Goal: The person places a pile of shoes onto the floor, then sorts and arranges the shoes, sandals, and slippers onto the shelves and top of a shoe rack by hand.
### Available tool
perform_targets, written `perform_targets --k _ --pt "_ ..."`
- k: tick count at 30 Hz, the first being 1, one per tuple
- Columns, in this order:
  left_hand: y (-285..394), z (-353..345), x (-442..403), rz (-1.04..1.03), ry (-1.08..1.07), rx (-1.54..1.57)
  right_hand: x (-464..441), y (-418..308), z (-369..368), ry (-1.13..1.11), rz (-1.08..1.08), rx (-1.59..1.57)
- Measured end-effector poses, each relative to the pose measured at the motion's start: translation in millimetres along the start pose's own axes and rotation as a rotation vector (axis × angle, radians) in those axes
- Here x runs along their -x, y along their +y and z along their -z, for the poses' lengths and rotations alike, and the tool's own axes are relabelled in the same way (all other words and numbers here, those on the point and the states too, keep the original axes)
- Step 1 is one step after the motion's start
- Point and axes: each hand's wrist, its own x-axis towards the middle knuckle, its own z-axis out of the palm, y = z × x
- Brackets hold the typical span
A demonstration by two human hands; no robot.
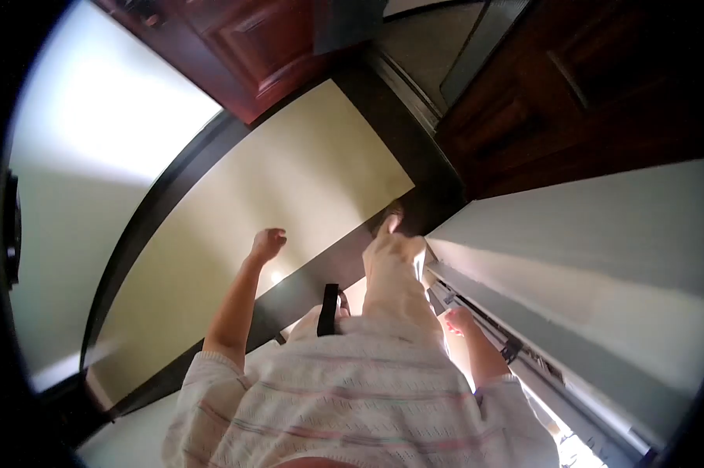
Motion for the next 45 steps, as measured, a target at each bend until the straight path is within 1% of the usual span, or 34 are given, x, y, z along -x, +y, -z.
perform_targets --k 2,4,5,6,7,8,9,10,13,14,15,17,18,19,20,21,22,23,24,25,27,30,33,34,36,37,38,39,40,41,42,43,44,45 --pt "31.8 1.0 -46.2 0.032 -0.026 0.051 -46.7 -16.2 25.8 -0.080 0.005 0.042" --pt "55.7 16.0 -87.8 0.067 -0.052 0.094 -92.7 -77.0 70.2 -0.043 0.127 0.091" --pt "66.3 24.1 -104.5 0.090 -0.109 0.064 -116.0 -110.8 94.8 0.011 0.215 0.095" --pt "81.3 34.7 -120.9 0.109 -0.162 0.041 -126.4 -153.1 123.5 0.072 0.289 0.056" --pt "83.4 35.1 -137.5 0.097 -0.145 -0.012 -112.3 -204.3 150.6 0.150 0.329 -0.063" --pt "97.4 46.1 -158.3 0.109 -0.134 0.010 -113.6 -255.5 196.6 0.109 0.437 0.012" --pt "113.3 64.5 -170.0 0.123 -0.116 0.035 -114.9 -299.6 225.7 0.117 0.420 -0.124" --pt "125.7 78.6 -187.2 0.136 -0.092 0.051 -108.3 -343.5 260.9 0.102 0.484 -0.152" --pt "127.8 99.4 -245.0 0.083 0.007 0.072 -133.3 -440.2 336.1 0.200 0.715 -0.146" --pt "129.6 111.7 -258.2 0.064 0.032 0.081 -123.6 -464.9 354.9 0.195 0.717 -0.220" --pt "133.2 119.5 -261.2 0.043 0.077 0.087 -132.5 -471.6 369.5 0.210 0.766 -0.169" --pt "147.3 155.9 -322.0 0.005 0.201 0.149 -163.3 -522.3 413.6 0.262 0.784 -0.027" --pt "159.0 176.3 -350.9 -0.036 0.271 0.195 -163.3 -540.2 440.0 0.327 0.796 0.054" --pt "172.5 202.9 -381.2 -0.119 0.391 0.174 -160.0 -557.4 465.2 0.392 0.789 0.131" --pt "187.3 228.1 -412.3 -0.196 0.496 0.166 -156.8 -574.2 488.3 0.436 0.722 0.188" --pt "197.0 252.4 -451.2 -0.267 0.581 0.086 -158.0 -588.4 517.2 0.466 0.650 0.251" --pt "211.4 276.2 -483.6 -0.339 0.665 -0.003 -157.8 -596.1 546.2 0.513 0.612 0.360" --pt "258.3 316.7 -498.1 -0.226 0.686 -0.073 -179.0 -599.5 568.0 0.550 0.562 0.638" --pt "288.6 350.9 -522.8 -0.325 0.760 -0.135 -199.8 -603.3 590.4 0.586 0.517 0.916" --pt "310.7 377.8 -547.8 -0.421 0.840 -0.179 -232.5 -603.8 613.2 0.597 0.459 1.404" --pt "351.9 414.0 -575.7 -0.344 0.886 -0.101 -203.0 -621.4 649.2 0.590 0.262 0.549" --pt "401.1 438.6 -630.9 -0.194 0.981 0.019 -193.7 -634.6 691.4 0.562 0.187 0.776" --pt "421.4 436.9 -649.6 -0.194 0.959 0.157 -236.5 -606.3 743.8 0.533 0.138 0.640" --pt "411.5 438.6 -658.5 -0.381 1.005 -0.062 -243.9 -596.6 763.8 0.499 0.085 0.645" --pt "379.0 430.7 -672.3 -0.547 1.009 -0.521 -266.8 -568.8 798.1 0.463 0.014 0.663" --pt "362.4 425.4 -674.9 -0.414 0.967 -0.463 -272.5 -550.0 812.7 0.464 -0.014 0.674" --pt "346.0 419.9 -677.2 -0.277 0.925 -0.413 -289.6 -530.8 829.4 0.480 0.000 0.614" --pt "326.6 404.2 -678.8 -0.028 0.855 -0.087 -293.1 -521.8 840.8 0.476 -0.002 0.624" --pt "309.0 369.5 -675.3 0.088 0.883 0.305 -288.6 -535.6 877.0 0.299 -0.111 0.564" --pt "308.8 344.7 -672.2 0.205 0.893 0.698 -296.0 -514.3 882.6 0.393 -0.062 0.486" --pt "328.4 343.6 -671.2 0.414 0.783 0.785 -305.4 -489.0 875.6 0.486 -0.013 0.407" --pt "349.9 333.2 -684.0 0.614 0.657 0.879 -309.0 -485.6 889.8 0.424 -0.014 0.336" --pt "379.3 308.3 -687.9 0.662 0.585 0.971 -314.2 -474.3 904.2 0.347 -0.015 0.277" --pt "436.0 288.6 -689.9 0.570 0.545 0.852 -321.1 -462.3 904.8 0.324 -0.047 0.262"
